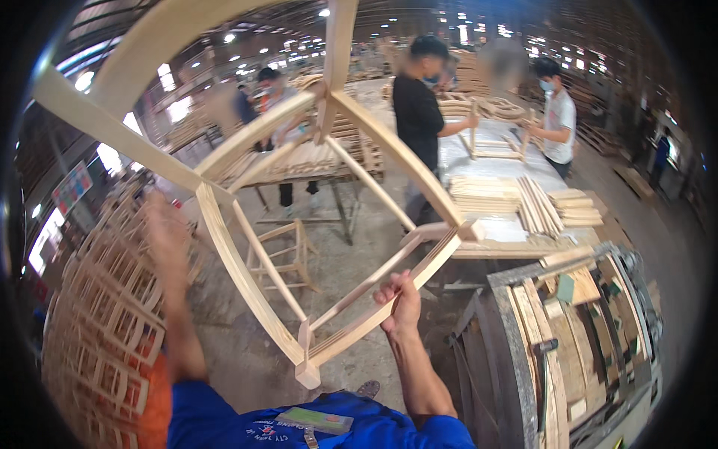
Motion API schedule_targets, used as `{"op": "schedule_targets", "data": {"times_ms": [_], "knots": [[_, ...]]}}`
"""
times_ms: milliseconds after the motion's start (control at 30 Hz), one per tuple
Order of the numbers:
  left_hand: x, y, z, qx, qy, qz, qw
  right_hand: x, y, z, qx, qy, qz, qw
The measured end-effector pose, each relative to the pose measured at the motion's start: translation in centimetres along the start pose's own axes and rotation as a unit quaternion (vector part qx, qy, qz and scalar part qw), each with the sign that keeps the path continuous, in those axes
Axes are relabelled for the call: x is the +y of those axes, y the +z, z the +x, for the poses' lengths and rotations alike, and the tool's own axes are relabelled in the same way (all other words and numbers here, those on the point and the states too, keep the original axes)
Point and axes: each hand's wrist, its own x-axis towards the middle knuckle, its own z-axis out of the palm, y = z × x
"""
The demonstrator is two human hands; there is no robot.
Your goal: The person assembles wooden chair frames by placing them on a workbench, aligning the legs, and using a nail gun to fasten joints. The person repeatedly picks up frames, positions them, drives nails, and moves completed frames aside.
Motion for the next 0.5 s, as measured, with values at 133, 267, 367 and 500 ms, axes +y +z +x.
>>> {"op": "schedule_targets", "data": {"times_ms": [133, 267, 367, 500], "knots": [[-4.0, 11.6, -6.2, -0.012, -0.288, -0.387, 0.876, -4.9, 3.5, -1.7, -0.066, -0.166, -0.081, 0.981], [-5.9, 17.3, -3.9, -0.038, -0.349, -0.502, 0.791, -8.3, 5.6, -5.6, -0.002, -0.255, -0.277, 0.927], [-6.7, 20.2, -2.1, -0.086, -0.346, -0.568, 0.742, -15.5, 4.4, -13.4, 0.093, -0.273, -0.525, 0.801], [-3.8, 26.2, -0.7, -0.171, -0.352, -0.642, 0.660, -26.8, 10.1, -33.7, 0.363, -0.537, -0.579, 0.495]]}}
